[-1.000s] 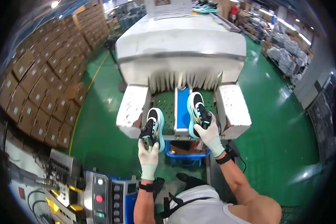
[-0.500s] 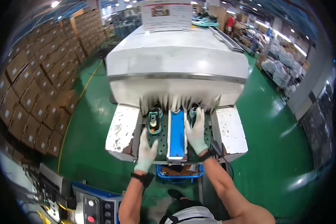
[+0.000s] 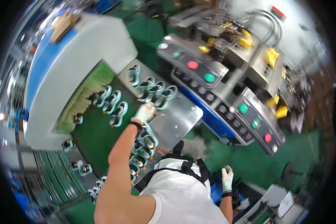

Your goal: Processing shoe uppers and soles using industrial heat-setting and shaping machinery.

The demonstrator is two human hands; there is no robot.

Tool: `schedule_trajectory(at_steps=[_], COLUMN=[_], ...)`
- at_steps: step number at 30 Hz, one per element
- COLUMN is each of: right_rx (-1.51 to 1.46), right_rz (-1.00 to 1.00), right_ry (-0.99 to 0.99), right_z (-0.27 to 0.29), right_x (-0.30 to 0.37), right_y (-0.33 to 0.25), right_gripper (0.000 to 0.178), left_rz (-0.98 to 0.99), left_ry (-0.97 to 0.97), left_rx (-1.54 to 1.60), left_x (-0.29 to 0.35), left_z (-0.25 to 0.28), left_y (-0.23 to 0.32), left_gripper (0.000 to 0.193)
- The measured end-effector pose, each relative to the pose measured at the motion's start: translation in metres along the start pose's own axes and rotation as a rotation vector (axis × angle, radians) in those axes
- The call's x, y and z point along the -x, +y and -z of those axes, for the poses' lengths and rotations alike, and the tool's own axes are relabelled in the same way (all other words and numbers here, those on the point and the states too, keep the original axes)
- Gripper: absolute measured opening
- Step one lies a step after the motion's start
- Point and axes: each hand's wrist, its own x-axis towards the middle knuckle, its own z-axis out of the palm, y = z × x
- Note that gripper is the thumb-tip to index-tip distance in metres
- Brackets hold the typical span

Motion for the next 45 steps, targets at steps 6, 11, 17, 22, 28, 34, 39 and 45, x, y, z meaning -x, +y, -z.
schedule_trajectory(at_steps=[6, 11, 17, 22, 28, 34, 39, 45], right_rx=[0.461, 0.479, 0.683, 0.329, -0.223, -0.767, -0.834, -1.097], right_rz=[-0.027, -0.303, -0.072, 0.151, -0.010, -0.049, 0.022, 0.003], right_ry=[-0.116, -0.182, -0.366, -0.540, -1.177, -1.178, -0.991, -0.851], right_z=[-0.028, -0.081, -0.140, -0.235, -0.282, -0.243, -0.140, -0.066], right_x=[-0.063, -0.054, -0.079, -0.056, -0.027, -0.030, -0.064, -0.113], right_y=[0.014, -0.087, -0.155, -0.265, -0.331, -0.365, -0.397, -0.385], right_gripper=[0.054, 0.052, 0.049, 0.042, 0.043, 0.058, 0.073, 0.025], left_rz=[0.406, 0.628, 0.715, 0.479, 0.028, -0.124, -0.134, -0.097], left_ry=[0.303, -0.069, -0.080, 0.145, -0.071, -0.133, -0.045, -0.012], left_rx=[0.013, -0.385, -0.239, 0.197, 1.010, 1.249, 1.012, 0.971], left_x=[0.015, 0.061, 0.069, 0.093, 0.109, 0.043, 0.002, -0.047], left_z=[0.169, 0.105, 0.093, 0.130, 0.149, 0.113, 0.082, 0.052], left_y=[-0.187, -0.224, -0.199, -0.088, 0.069, 0.160, 0.202, 0.239], left_gripper=[0.025, 0.054, 0.050, 0.051, 0.067, 0.070, 0.052, 0.045])
